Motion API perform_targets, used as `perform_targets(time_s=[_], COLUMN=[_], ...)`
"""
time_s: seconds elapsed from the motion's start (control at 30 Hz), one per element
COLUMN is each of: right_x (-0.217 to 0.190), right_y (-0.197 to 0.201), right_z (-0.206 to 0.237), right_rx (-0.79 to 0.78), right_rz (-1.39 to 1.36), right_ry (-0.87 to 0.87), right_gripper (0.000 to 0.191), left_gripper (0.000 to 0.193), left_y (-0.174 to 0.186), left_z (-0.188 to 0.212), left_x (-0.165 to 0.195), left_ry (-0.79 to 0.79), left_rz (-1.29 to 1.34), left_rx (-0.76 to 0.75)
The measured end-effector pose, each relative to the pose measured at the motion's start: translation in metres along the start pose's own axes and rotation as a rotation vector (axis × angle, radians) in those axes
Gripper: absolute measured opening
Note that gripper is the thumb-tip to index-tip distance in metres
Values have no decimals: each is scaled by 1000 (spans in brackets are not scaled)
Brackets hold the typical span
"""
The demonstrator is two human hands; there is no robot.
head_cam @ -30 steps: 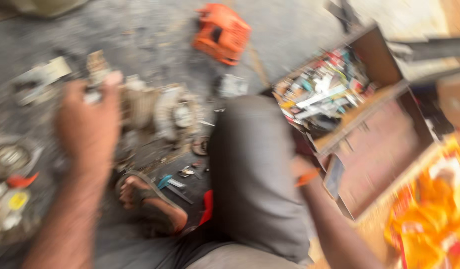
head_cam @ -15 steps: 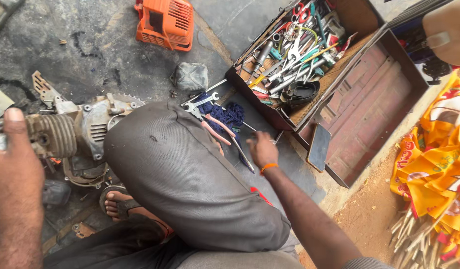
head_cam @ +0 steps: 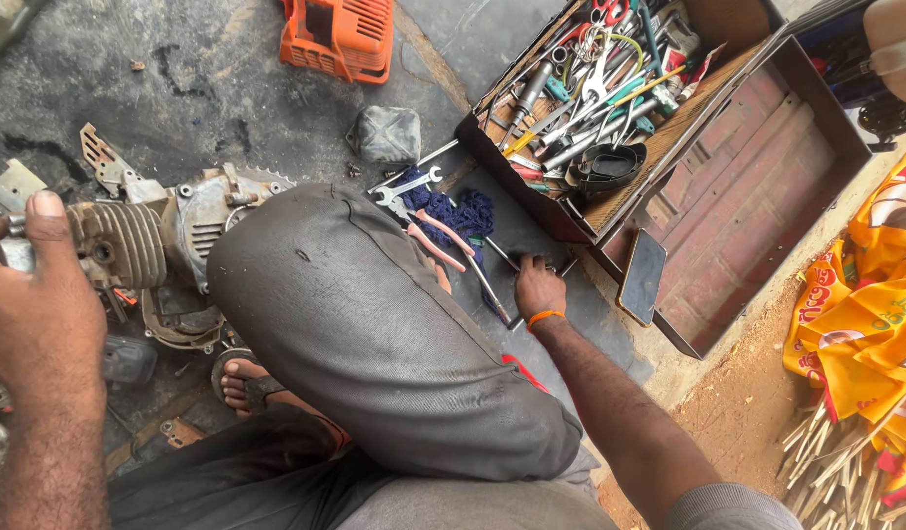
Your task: The person uses a wrench to loosen and remove a nut from a small engine, then disassembles the engine by removing the gear, piston, and cylinder head. They reassemble the engine by placing the piston and cylinder head back together.
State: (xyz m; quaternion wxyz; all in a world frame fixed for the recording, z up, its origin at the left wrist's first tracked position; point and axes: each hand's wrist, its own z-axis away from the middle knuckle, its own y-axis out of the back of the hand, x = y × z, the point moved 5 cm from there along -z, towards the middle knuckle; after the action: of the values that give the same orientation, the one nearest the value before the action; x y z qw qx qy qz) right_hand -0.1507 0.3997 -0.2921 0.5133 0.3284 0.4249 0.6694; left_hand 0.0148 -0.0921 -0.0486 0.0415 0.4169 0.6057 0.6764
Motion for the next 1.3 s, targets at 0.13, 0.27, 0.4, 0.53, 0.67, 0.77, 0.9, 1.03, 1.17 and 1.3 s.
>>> perform_targets(time_s=[0.13,0.27,0.4,0.53,0.67,0.77,0.9,1.03,1.17,1.3], right_x=[-1,8,16,25,37,42,49,38,16,-32], right_y=[-2,2,14,37,56,80,128,207,280,321], right_z=[6,30,59,73,70,59,34,15,8,22], right_rx=[-125,-219,-284,-222,-397,-486,-470,33,223,329], right_rz=[23,-101,-375,-531,-956,-1342,-1705,-1324,-1243,-1237], right_ry=[68,37,-57,-31,-23,80,138,471,334,471], right_gripper=[42,43,48,40,27,29,48,28,20,18], left_gripper=[52,55,60,62,57,59,59,68,83,90], left_y=[-1,0,-4,-2,3,-8,-31,-46,-60,-69], left_z=[-4,-6,1,0,-2,-4,-9,-25,-32,-29], left_x=[0,9,0,-3,9,2,-14,-25,-21,-9], left_ry=[1,13,334,368,22,115,325,410,440,418], left_rz=[-12,-30,21,15,15,39,139,241,241,193], left_rx=[-2,14,-161,-117,30,24,-71,-201,-100,-44])
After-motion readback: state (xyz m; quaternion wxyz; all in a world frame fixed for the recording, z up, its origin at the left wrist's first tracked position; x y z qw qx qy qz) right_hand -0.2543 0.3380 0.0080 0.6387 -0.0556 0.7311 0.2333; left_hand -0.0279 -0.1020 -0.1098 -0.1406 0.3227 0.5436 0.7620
